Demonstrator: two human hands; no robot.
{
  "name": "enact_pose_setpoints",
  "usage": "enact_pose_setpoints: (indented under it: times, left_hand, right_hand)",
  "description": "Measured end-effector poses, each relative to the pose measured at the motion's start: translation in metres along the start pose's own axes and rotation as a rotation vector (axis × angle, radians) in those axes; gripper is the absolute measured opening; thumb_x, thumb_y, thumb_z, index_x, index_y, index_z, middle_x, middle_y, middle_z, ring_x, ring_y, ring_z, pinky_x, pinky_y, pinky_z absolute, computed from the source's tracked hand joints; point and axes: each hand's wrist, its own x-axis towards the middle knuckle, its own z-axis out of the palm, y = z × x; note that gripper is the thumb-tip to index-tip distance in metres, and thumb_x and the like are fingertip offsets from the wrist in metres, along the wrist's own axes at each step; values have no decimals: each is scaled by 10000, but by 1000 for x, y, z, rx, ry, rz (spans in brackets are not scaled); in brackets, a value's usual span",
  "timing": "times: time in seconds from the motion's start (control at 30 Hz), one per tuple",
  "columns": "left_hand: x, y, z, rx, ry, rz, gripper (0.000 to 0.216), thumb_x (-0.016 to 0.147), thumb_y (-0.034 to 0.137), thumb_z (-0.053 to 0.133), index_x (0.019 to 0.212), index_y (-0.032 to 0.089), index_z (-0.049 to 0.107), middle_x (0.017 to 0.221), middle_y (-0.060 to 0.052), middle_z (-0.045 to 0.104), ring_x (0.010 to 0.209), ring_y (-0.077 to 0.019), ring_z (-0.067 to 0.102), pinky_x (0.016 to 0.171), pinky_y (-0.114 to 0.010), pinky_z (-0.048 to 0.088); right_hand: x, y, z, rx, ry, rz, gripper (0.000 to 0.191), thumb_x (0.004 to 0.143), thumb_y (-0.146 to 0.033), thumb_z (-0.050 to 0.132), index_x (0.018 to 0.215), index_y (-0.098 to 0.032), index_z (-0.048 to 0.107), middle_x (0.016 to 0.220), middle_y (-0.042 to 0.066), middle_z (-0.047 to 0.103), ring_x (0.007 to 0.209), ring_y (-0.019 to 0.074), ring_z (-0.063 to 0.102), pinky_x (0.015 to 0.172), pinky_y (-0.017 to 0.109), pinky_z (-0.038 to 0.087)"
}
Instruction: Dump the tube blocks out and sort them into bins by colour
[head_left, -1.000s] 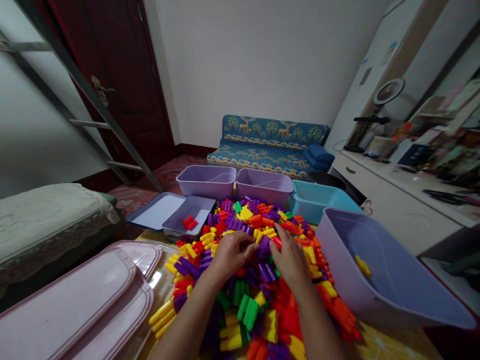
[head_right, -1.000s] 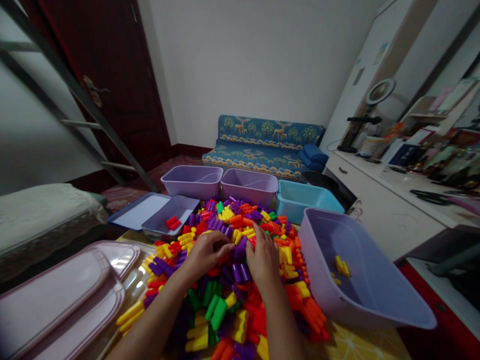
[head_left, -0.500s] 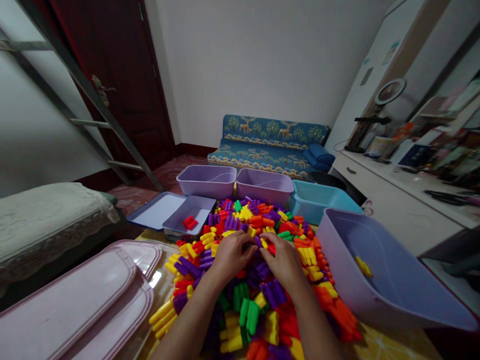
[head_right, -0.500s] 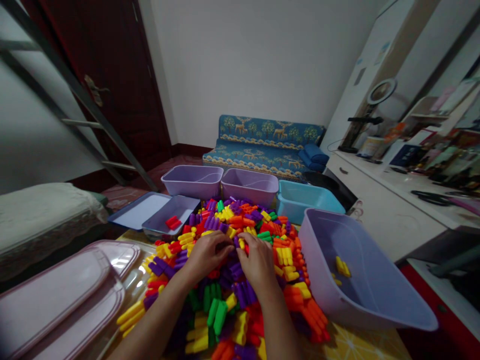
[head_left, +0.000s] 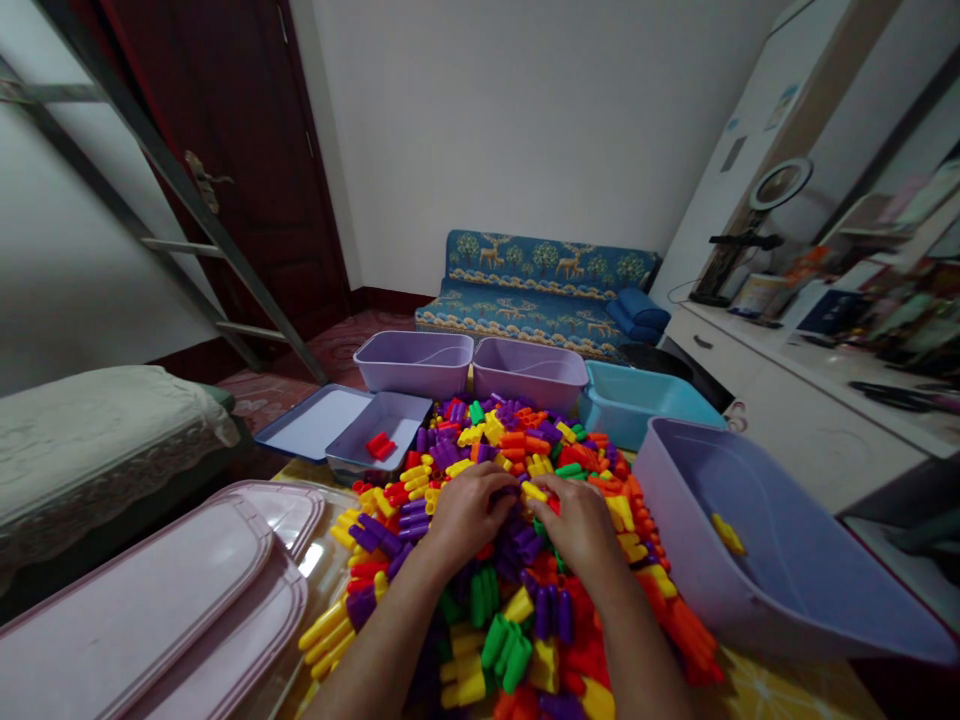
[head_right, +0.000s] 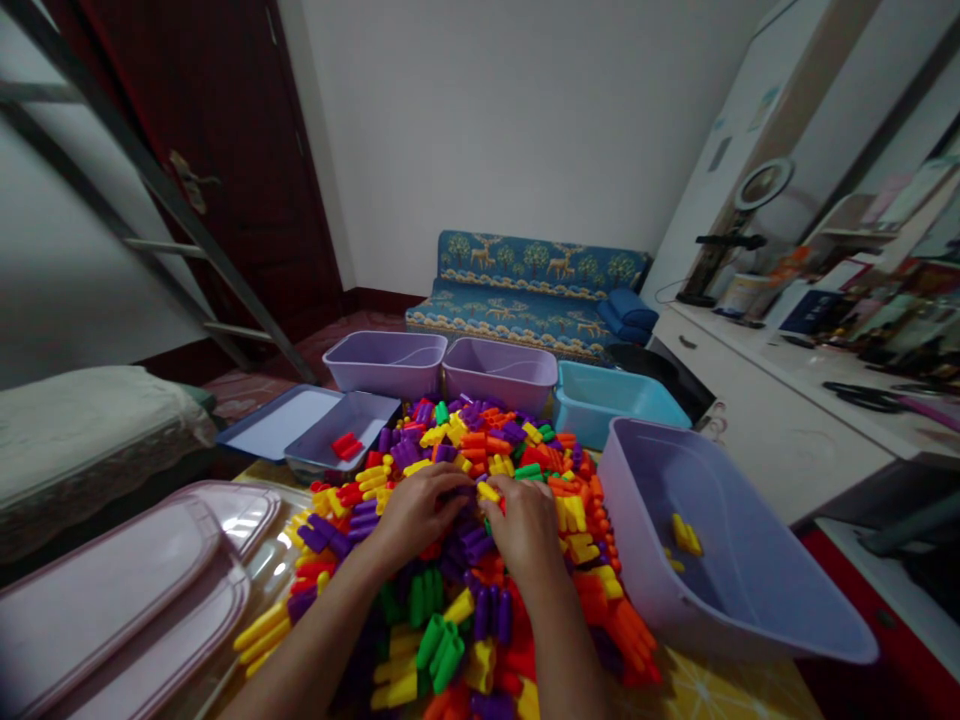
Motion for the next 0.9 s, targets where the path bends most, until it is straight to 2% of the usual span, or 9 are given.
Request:
enact_pose_setpoints:
  times: [0.13, 0.27, 0.5, 0.63, 0.77, 0.9]
  left_hand:
    - [-1, 0, 4, 36, 19, -23, 379, 787, 157, 556, 1149, 232, 640, 1070, -69, 673, 998, -224, 625, 866, -310, 482]
    - [-1, 1, 5, 24, -12, -25, 379, 779, 159, 558, 1150, 215, 615, 1058, -74, 678, 1012, -238, 614, 876, -324, 468]
    - [-1, 1, 2, 60, -62, -72, 109, 827, 270, 601, 893, 195, 643, 922, -61, 681, 890, -223, 624, 737, -271, 439]
    - [1, -1, 4, 57, -56, -100, 137, 872, 271, 559, 820, 184, 652, 854, -56, 693, 854, -218, 638, 702, -260, 416]
    - [2, -5, 6, -49, -40, -104, 201, 891, 183, 498, 868, 203, 697, 858, -31, 724, 839, -189, 662, 702, -239, 422]
    - [2, -8, 8, -124, 44, -137, 205, 884, 239, 540, 951, 208, 731, 903, -45, 747, 844, -194, 676, 723, -250, 449]
  right_hand:
    - [-1, -8, 1, 181, 7, -31, 324, 862, -190, 536, 1163, -268, 625, 1027, 29, 726, 903, 197, 677, 828, 308, 484]
    - [-2, -15, 5, 270, -10, 6, 310, 843, -156, 526, 1128, -248, 604, 1000, 34, 724, 870, 183, 681, 775, 267, 490]
    - [-3, -15, 2, 307, -26, 19, 152, 820, -201, 577, 957, -250, 623, 933, 9, 720, 874, 188, 668, 770, 262, 459]
    - [-3, -15, 1, 342, -9, 38, 118, 829, -244, 573, 934, -248, 627, 906, 2, 715, 835, 183, 660, 733, 261, 453]
    - [-2, -14, 2, 354, 5, 43, 107, 806, -256, 605, 907, -240, 634, 873, -4, 705, 809, 180, 650, 736, 269, 456]
    - [-1, -12, 3, 320, 4, 58, 70, 799, -254, 613, 862, -231, 634, 830, 2, 699, 785, 182, 646, 724, 276, 457]
